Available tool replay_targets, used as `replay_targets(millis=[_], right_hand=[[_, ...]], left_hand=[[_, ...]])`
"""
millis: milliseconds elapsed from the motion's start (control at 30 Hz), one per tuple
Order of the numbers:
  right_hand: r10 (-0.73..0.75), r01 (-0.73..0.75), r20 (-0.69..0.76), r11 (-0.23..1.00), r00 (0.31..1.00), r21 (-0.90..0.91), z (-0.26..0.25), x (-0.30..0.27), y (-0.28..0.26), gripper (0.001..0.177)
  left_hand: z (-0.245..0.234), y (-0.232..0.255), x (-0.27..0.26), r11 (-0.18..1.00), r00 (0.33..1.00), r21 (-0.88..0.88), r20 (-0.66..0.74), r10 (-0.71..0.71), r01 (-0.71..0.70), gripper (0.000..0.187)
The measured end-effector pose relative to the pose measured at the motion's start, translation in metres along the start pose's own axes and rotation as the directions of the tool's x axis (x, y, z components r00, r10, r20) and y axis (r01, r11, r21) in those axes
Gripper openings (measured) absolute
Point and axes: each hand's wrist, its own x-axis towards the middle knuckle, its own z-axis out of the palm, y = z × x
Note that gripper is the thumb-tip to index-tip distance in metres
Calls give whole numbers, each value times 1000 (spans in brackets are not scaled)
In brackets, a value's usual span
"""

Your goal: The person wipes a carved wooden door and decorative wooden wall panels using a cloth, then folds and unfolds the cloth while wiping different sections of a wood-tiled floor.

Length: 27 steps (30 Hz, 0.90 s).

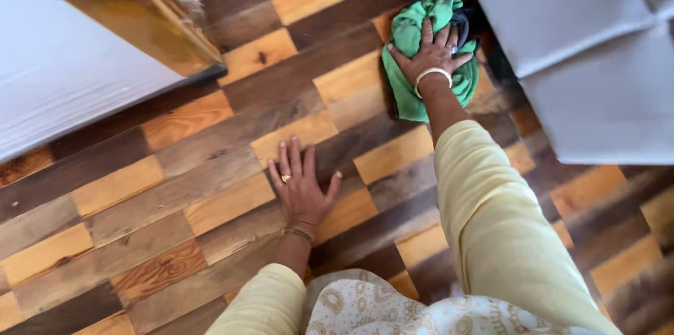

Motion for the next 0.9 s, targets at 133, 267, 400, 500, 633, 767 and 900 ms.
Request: replay_targets(millis=[133, 267, 400, 500, 633, 767, 900], right_hand=[[-262, 268, 133, 963, 956, -23, -5, 19, -99, 112], [-678, 705, 192, 678, 709, -208, 36, -49, -220, 106], [-768, 811, 260, 543, 585, -218, 50, -30, -243, 103], [-660, 650, 29, 731, 751, -208, 39, 55, -213, 98], [-331, 336, 105, 942, 938, -27, -14, 135, -179, 104], [-286, 298, 167, 953, 944, -57, -33, 118, -214, 102], [-493, 513, 146, 844, 857, -159, -10, 63, -267, 97]], left_hand=[[-3, -3, 1, 1000, 1000, 5, 16, 1, -1, 77], [-8, 0, 2, 1000, 999, -15, 28, -20, 21, 79], [-7, -3, 6, 1000, 1000, -21, 11, -12, 12, 76], [-5, -5, 5, 1000, 1000, -13, 15, -10, 10, 79], [-5, -3, 9, 999, 999, -25, 41, -31, 32, 79], [-16, -5, 3, 997, 994, -22, 87, -70, 72, 80], [-13, -5, 7, 997, 999, -67, 8, -50, 50, 80]])
